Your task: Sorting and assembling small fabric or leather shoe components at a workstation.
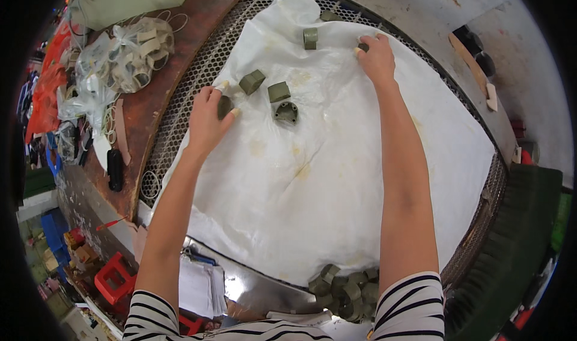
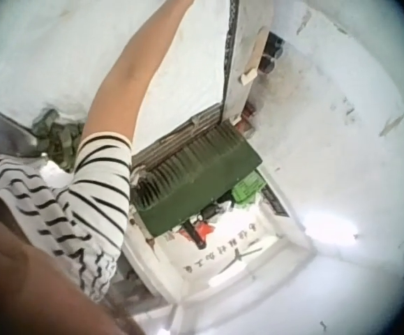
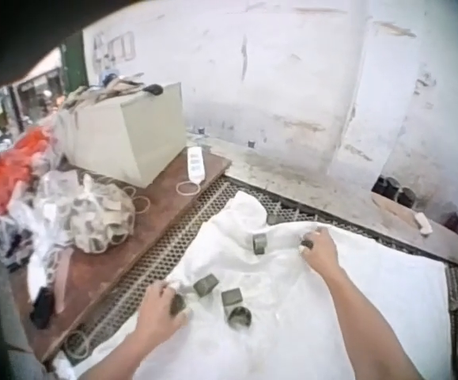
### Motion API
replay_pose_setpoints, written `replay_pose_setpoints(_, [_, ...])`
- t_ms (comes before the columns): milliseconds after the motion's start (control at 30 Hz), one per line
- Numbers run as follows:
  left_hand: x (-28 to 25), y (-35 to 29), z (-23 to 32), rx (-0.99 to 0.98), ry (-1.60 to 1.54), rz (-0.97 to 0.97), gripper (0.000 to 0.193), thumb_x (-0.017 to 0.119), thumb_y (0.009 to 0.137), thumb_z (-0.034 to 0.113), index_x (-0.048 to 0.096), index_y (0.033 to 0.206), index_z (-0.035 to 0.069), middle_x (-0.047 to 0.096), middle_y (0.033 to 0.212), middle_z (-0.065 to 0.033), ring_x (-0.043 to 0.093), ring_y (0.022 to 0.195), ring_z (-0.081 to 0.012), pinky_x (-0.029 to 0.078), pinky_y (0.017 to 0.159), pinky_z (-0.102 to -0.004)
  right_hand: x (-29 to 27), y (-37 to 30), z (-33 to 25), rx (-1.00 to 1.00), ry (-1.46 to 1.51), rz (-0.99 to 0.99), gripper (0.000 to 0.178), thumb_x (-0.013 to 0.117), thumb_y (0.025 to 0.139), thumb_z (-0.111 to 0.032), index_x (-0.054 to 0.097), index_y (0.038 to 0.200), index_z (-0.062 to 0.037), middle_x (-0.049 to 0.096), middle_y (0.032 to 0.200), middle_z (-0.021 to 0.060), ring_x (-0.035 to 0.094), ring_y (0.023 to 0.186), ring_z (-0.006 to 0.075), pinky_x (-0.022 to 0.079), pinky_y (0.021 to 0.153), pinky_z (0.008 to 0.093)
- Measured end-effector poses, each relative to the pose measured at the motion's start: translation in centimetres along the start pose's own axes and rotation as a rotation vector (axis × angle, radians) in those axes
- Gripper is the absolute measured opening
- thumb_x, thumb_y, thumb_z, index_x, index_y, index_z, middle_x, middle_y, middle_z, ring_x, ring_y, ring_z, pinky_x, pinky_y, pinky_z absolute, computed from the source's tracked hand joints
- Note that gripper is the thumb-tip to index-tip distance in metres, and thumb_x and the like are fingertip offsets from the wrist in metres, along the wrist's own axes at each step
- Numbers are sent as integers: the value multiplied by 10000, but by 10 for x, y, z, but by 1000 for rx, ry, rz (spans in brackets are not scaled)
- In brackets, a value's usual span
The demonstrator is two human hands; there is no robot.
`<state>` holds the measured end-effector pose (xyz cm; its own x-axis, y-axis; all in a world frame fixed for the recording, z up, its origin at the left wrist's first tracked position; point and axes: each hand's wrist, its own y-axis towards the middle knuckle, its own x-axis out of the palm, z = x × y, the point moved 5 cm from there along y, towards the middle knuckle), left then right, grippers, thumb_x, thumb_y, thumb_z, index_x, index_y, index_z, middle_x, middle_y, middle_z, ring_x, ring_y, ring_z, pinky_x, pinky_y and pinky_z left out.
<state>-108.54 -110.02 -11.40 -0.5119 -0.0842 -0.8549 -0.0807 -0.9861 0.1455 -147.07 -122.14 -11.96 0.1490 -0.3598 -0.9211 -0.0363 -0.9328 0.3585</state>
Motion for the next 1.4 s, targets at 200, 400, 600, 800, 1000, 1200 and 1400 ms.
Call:
replay_pose_setpoints(200, [-28, 40, -88, -485, -912, -12, 288, 515, 953, 237, 605, 1187, 97, 627, 1014, -36, 600, 849, -115, 534, 684, -266, 15, 0, 74, 786, 1345, 146, 288, 619, 828, 9, 607, 1115, -13, 626, 1013, 89, 638, 827, 186, 570, 578, 276])
replay_pose_setpoints(400, [-26, 52, -38, -418, -940, -242, 298, 484, 930, 263, 619, 1079, 42, 547, 793, 27, 548, 735, -65, 503, 602, -251, -33, 26, 154, 900, 981, 404, 260, 559, 898, -221, 637, 1080, -54, 647, 938, 77, 637, 783, 152, 525, 552, 267])
replay_pose_setpoints(600, [-1, 47, 23, 22, -73, -148, 454, 751, 751, 319, 573, 1020, -1, 571, 771, -66, 565, 629, -208, 464, 585, -343, -8, 67, 89, 530, 1, -146, 599, 573, 763, -628, 717, 937, -74, 697, 901, 102, 656, 849, 286, 491, 708, 399])
replay_pose_setpoints(800, [20, 70, 28, 131, -131, -44, 299, 678, 834, 246, 588, 993, 9, 559, 744, -33, 527, 585, -139, 436, 541, -286, 33, 84, 158, 624, 165, -298, 623, 701, 703, -560, 678, 1040, -37, 659, 1071, 105, 629, 943, 262, 471, 786, 387])
replay_pose_setpoints(1000, [-27, 95, -42, -500, -1083, -31, 339, 525, 951, 301, 571, 1113, 6, 626, 892, -60, 600, 680, -140, 501, 609, -272, 8, 23, 221, 1099, 1203, 316, 484, 768, 739, -426, 641, 1060, -87, 638, 1027, 49, 591, 844, 141, 421, 664, 303])
replay_pose_setpoints(1200, [6, -2, 61, -324, -1118, -412, 342, 548, 950, 221, 539, 1231, 25, 637, 954, -54, 606, 722, -117, 499, 639, -248, -101, -130, 182, 845, 1270, -27, 373, 645, 862, -423, 629, 1098, -134, 628, 932, -45, 548, 756, 53, 366, 577, 217])
replay_pose_setpoints(1400, [14, -218, 200, -149, -1083, -1037, 263, 628, 881, 163, 612, 1110, 34, 644, 874, -76, 577, 698, -106, 484, 627, -259, -292, -350, 69, 757, 616, -502, 442, 738, 769, -324, 616, 1081, -34, 617, 895, -26, 546, 830, 80, 438, 719, 237])
